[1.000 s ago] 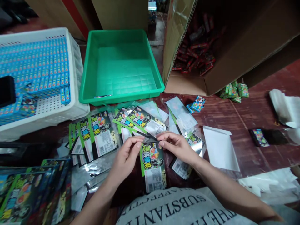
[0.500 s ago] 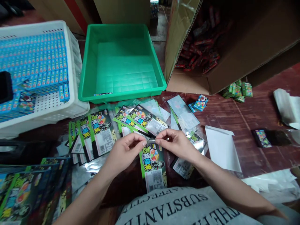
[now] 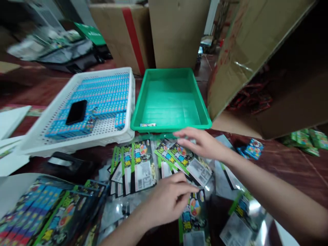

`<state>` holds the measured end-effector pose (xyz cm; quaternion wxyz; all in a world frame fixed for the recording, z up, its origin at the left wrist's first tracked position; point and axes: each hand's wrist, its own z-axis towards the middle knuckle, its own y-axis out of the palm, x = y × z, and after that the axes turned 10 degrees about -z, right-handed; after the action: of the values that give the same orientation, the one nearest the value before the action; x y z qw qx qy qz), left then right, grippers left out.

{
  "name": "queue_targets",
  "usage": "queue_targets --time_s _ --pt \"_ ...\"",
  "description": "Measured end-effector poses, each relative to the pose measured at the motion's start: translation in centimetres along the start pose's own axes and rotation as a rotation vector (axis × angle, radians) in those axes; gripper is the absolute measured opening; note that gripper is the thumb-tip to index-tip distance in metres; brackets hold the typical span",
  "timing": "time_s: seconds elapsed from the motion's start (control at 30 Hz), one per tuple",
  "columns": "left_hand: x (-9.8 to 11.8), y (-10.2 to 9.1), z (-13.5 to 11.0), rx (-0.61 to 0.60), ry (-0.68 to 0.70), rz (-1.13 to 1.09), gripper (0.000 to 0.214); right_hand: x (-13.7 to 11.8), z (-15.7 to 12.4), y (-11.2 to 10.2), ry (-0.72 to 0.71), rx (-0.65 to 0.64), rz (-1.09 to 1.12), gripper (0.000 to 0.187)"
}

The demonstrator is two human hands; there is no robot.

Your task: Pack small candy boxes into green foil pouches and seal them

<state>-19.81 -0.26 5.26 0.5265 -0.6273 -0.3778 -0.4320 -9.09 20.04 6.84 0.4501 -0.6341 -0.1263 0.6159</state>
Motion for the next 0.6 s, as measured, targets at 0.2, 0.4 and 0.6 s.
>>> queue_targets --time_s 0.2,0.4,0.6 --pt "-1.6 1.2 1.6 0.074 -0.144 -0.001 0.011 -0.8 19.3 5.3 0.123 -0.301 -0.263 0.026" --pt "-2.6 -0.2 2.3 -0.034 -0.062 0.121 0.030 0.3 21.7 8.0 0.125 -0.446 -0.167 0.022" --pt "-2.7 -1.5 1.5 -0.032 -0.140 -0.081 0.013 3.6 9.8 0.5 0.127 -0.079 0.204 0.063"
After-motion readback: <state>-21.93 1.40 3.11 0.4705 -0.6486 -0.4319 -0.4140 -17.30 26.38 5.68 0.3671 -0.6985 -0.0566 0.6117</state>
